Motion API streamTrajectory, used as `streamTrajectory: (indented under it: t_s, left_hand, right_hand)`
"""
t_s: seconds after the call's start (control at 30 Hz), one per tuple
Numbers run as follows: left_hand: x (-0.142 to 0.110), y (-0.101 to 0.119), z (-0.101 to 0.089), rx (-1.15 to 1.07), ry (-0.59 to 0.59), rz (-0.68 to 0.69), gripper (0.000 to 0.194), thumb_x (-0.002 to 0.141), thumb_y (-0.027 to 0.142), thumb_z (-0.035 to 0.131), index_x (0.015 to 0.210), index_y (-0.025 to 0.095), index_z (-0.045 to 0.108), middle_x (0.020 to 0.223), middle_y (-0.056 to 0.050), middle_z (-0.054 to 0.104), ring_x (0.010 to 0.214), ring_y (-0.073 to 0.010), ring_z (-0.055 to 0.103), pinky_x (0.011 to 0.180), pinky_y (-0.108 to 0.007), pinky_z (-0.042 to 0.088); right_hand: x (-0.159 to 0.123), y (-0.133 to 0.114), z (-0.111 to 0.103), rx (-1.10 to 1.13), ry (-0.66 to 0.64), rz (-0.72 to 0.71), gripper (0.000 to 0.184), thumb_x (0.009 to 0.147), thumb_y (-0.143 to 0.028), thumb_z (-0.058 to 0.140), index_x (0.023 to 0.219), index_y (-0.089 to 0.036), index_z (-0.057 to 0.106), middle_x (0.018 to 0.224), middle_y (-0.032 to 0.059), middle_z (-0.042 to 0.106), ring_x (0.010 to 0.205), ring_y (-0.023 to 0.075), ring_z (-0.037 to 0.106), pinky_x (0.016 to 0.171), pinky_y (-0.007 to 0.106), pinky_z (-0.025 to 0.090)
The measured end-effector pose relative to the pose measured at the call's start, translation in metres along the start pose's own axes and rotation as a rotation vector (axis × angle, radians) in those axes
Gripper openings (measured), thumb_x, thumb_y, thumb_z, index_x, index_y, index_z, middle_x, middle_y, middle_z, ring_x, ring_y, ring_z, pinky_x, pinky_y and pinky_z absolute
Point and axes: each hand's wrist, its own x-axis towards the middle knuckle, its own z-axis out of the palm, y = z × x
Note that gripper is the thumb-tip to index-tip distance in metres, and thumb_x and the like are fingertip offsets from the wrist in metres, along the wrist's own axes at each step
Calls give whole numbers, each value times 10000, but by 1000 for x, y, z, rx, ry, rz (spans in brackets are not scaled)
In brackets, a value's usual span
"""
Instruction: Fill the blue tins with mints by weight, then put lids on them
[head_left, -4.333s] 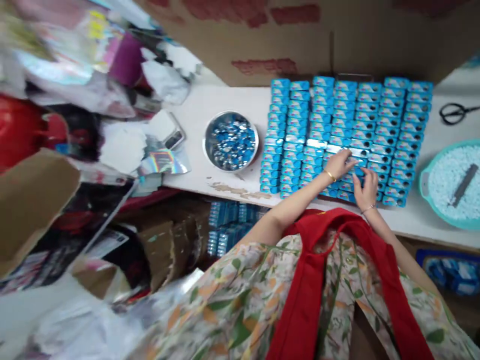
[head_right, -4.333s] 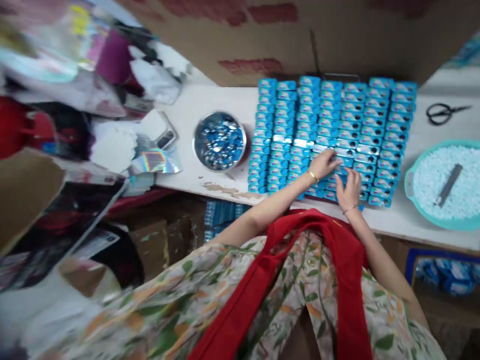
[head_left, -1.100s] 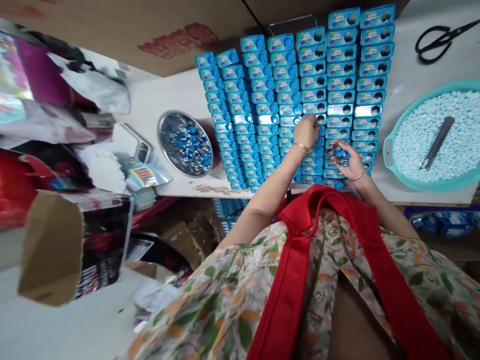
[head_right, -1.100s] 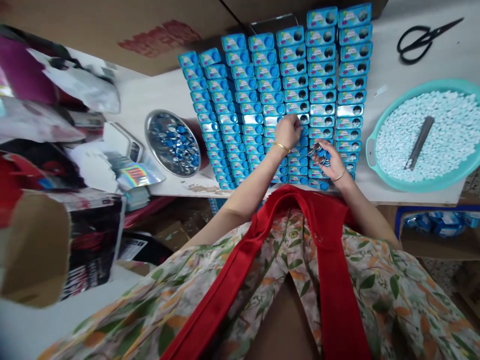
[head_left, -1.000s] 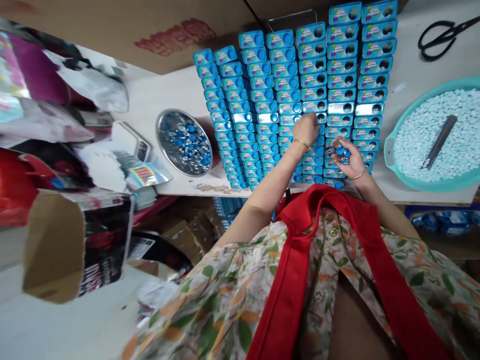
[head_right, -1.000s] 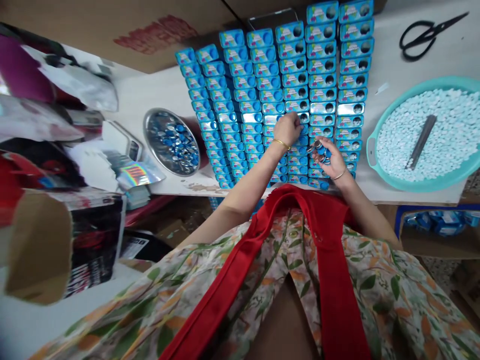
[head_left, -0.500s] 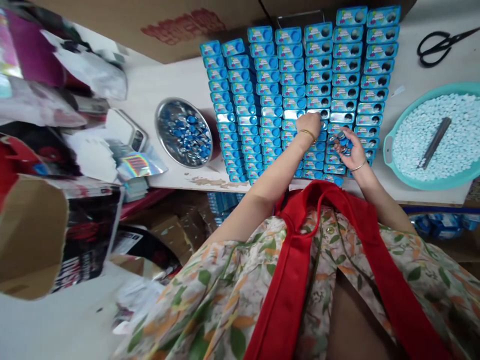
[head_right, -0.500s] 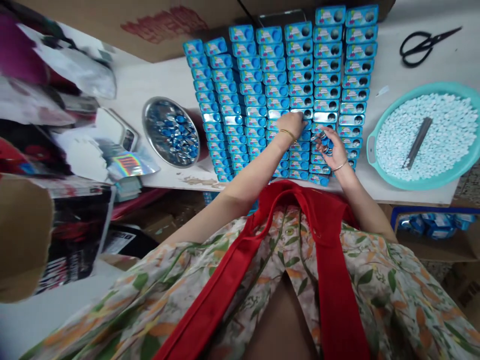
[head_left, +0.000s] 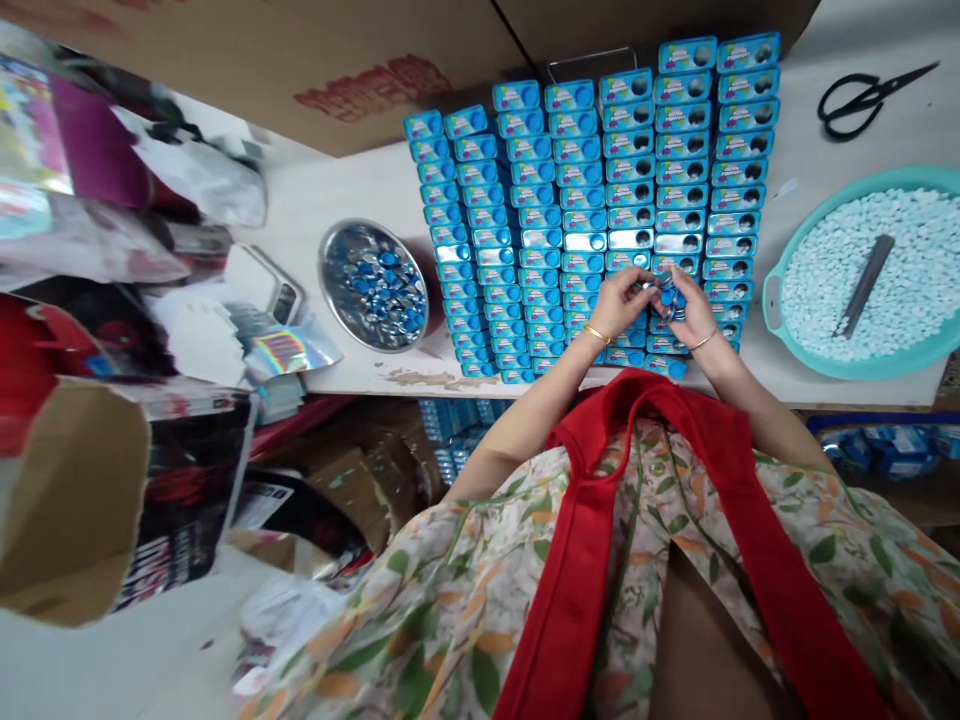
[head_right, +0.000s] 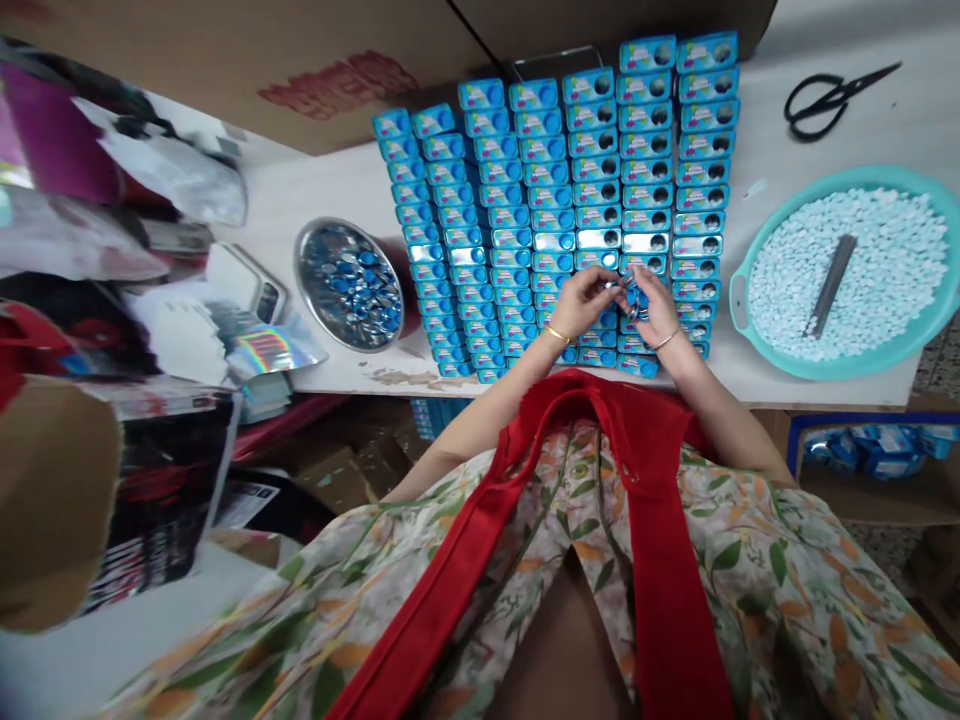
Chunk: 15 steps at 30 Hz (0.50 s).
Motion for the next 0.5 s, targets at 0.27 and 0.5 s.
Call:
streamTrajectory:
  t_s: [0.27,0.5]
  left_hand:
    - [76,-15,-16,206,127,-187,138,964,272,589,1049,203,673,969,-74,705,940,-217,698,891,-350,550]
    - [121,-32,-22,447,-35,-320,194,779,264,812,785,189,633,891,-97,689,1107,-325,647,1005,-468,503]
  right_hand:
    - [8,-18,2,19,18,-44,407,843,-621,731,975,-249,630,938,-2,716,795,136,678,553,231,504]
    - [13,-24,2,-15,-20,-23,501,802,-704,732,959,-245,608,887,7,673,792,152,662,502,221,450]
